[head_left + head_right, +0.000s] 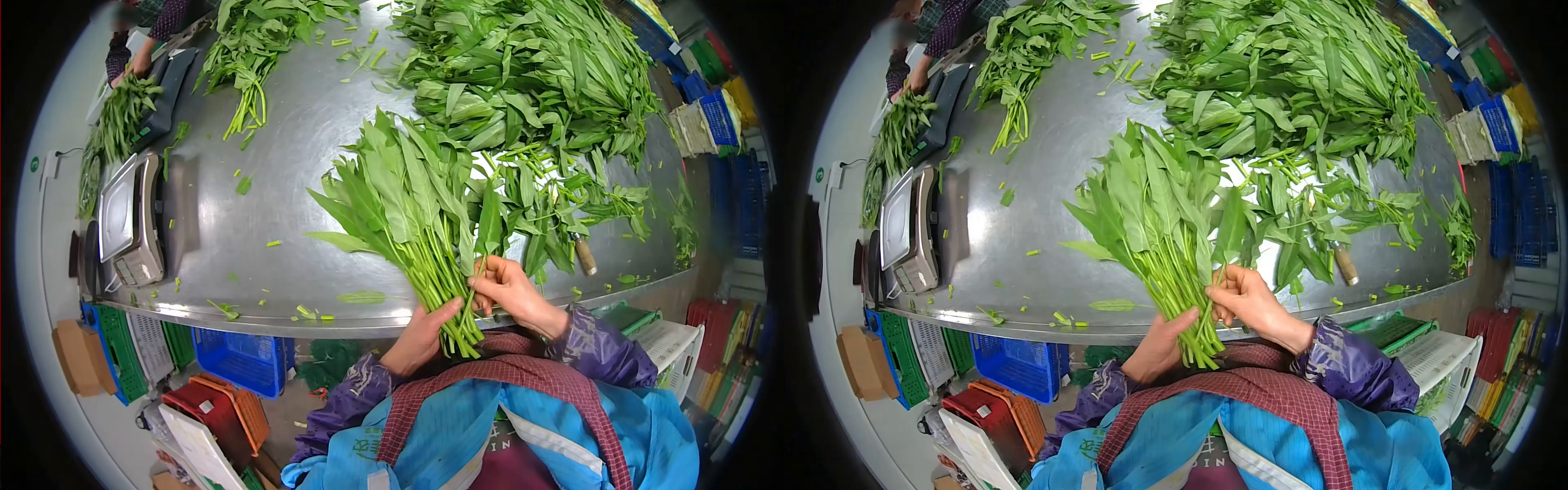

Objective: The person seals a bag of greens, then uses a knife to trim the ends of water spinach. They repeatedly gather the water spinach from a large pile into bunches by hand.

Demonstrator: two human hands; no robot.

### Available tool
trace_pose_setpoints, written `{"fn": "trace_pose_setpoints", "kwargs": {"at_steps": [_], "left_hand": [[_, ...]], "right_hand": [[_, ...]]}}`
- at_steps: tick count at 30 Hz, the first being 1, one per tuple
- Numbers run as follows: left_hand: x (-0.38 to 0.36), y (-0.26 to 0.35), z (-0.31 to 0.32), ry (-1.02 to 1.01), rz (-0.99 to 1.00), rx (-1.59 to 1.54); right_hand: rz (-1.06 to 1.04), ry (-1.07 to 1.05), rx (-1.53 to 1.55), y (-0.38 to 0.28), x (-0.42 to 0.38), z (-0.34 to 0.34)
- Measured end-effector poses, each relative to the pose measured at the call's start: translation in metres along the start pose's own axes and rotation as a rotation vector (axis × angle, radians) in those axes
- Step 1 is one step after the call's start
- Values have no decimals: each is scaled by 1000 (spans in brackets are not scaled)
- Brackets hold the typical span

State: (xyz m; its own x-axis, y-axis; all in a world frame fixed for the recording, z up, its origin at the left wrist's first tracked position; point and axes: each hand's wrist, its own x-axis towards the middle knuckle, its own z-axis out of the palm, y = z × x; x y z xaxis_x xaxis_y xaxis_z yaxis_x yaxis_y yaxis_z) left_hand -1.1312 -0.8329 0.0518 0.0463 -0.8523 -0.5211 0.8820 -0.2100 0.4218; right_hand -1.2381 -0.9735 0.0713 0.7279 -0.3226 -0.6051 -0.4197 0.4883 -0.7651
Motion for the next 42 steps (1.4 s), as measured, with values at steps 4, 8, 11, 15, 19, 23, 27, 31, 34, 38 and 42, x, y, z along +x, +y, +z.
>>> {"fn": "trace_pose_setpoints", "kwargs": {"at_steps": [4,8,11,15,19,23,27,31,34,38,42], "left_hand": [[7,-5,-3,31,-10,-12],[9,-11,-3,89,28,-97],[11,-9,2,199,77,-114],[3,7,6,274,162,61],[12,5,0,460,619,926],[5,20,23,489,488,1528],[1,14,22,337,350,1503],[3,17,4,177,140,950],[8,26,3,206,-38,714],[23,29,-17,131,-232,606],[24,30,-12,48,-364,460]], "right_hand": [[-83,-5,92,5,-8,5],[-74,-41,210,-1,-16,8],[-50,-239,218,-13,-45,4],[-110,-193,88,-41,-79,-31],[43,299,-1081,-30,-47,-51],[-237,-108,-469,-6,-19,8],[-32,-66,249,23,6,17],[150,-81,528,40,1,0],[113,-112,528,48,2,-1],[67,-113,531,49,0,-2],[76,-63,468,45,-4,-2]]}}
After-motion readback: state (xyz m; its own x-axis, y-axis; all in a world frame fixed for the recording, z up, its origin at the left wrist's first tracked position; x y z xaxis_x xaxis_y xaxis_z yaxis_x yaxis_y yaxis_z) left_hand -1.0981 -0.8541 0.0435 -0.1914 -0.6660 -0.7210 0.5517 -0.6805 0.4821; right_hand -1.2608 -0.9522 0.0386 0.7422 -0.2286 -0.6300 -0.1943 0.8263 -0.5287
